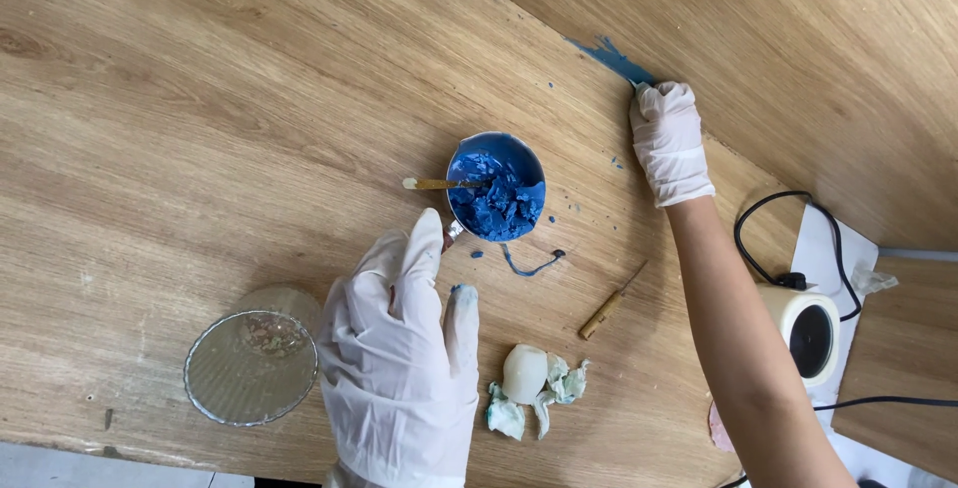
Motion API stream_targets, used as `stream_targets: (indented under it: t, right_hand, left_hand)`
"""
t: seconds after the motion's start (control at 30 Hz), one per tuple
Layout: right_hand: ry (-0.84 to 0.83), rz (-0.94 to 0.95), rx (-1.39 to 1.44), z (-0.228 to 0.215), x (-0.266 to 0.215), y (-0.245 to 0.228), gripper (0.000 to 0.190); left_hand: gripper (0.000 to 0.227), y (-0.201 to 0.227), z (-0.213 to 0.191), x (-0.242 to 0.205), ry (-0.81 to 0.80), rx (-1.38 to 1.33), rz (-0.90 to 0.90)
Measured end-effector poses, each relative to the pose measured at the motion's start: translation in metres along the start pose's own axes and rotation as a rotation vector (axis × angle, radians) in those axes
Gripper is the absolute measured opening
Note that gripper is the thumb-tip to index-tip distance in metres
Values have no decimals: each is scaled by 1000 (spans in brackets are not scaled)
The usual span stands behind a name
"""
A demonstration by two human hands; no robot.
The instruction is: The person is cleaning blue wax and debris off a wooden table using their hands and a small heating tool.
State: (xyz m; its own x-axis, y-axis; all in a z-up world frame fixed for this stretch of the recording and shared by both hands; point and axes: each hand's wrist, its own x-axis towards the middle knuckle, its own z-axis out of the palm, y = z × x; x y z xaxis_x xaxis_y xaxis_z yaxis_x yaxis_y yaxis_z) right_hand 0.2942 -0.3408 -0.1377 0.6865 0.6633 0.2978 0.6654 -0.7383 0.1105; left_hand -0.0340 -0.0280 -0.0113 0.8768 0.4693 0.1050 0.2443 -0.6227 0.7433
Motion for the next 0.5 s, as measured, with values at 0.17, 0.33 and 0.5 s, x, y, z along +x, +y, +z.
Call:
stream_targets:
  t: [0.17,0.33,0.5]
  right_hand:
    - [-15,4,-29,3,7,-4,12]
    - [-28,-16,-32,5,11,-6,9]
    - [-72,-41,-44,5,17,-8,9]
  left_hand:
    - [61,-2,-5,3,8,-18,-4]
    - [61,-7,-7,3,36,-26,8]
    - [62,-8,-7,3,31,2,8]
